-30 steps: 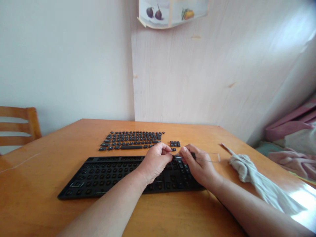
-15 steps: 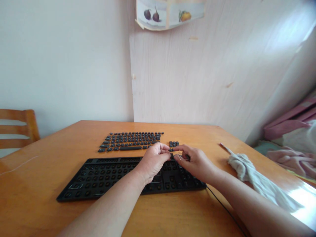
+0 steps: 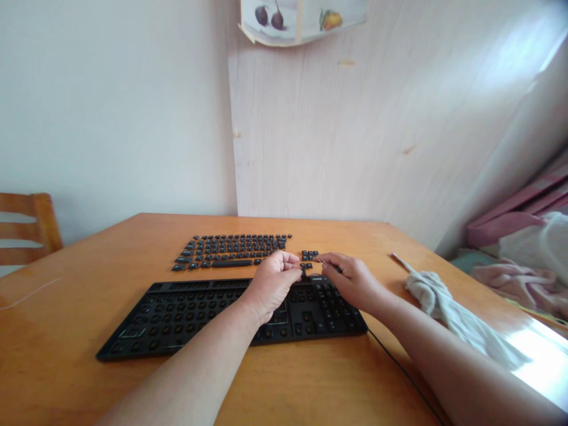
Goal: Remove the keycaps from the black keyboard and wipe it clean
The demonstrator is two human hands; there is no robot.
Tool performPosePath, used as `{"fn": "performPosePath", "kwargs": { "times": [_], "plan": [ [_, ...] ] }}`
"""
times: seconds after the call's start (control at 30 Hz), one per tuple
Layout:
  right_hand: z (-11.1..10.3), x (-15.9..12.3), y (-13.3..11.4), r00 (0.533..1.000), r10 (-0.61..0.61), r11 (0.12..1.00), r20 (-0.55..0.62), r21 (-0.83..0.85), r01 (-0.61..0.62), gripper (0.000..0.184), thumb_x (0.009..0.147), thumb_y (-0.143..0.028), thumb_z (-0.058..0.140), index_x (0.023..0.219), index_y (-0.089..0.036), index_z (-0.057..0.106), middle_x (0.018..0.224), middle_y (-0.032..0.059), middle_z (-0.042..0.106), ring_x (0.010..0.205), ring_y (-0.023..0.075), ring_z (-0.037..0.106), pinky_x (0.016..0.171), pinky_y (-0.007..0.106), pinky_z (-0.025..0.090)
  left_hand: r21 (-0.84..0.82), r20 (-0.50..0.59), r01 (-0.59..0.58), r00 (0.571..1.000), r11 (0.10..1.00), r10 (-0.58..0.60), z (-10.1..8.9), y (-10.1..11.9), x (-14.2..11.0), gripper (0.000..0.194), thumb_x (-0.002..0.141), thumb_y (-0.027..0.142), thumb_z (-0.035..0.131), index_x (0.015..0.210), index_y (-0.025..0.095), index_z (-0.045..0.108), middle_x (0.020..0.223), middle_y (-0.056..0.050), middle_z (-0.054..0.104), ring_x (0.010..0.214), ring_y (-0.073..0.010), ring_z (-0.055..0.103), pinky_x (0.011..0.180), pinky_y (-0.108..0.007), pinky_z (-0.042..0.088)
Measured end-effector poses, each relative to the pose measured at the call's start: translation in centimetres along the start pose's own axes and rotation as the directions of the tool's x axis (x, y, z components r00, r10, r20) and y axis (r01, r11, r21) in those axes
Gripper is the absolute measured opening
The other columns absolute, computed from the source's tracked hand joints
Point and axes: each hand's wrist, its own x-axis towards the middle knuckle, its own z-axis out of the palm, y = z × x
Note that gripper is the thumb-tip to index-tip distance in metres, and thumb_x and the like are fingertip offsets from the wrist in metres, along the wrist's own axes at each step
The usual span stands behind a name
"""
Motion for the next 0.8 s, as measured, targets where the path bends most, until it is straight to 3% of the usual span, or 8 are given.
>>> {"fn": "performPosePath", "kwargs": {
  "times": [0.27,0.8],
  "plan": [
    [0.2,0.8,2.8,0.995,0.094,0.988,0.02,-0.125,-0.09,0.039,0.084,-0.017,0.048,0.12,-0.026,0.059,0.105,0.0034,0.072,0.097,0.0211,0.066,0.082,0.033,0.049,-0.001,-0.092,-0.021,0.996,1.0,0.021,-0.5,-0.4,0.5,0.021,0.072,0.021,0.065,0.092,0.015,0.059,0.077,-0.002,0.063,0.072,-0.0129,0.061,0.075,-0.028,0.045],
    [0.6,1.7,2.4,0.984,0.105,0.96,0.142,-0.271,-0.063,0.033,0.091,-0.031,0.048,0.123,-0.027,0.054,0.103,0.0023,0.072,0.091,0.0203,0.066,0.077,0.029,0.046,-0.062,-0.098,-0.004,0.995,0.998,-0.002,-0.3,-0.5,0.7,0.019,0.071,0.017,0.065,0.089,0.015,0.058,0.075,-0.001,0.063,0.069,-0.0117,0.06,0.072,-0.027,0.044]
  ]
}}
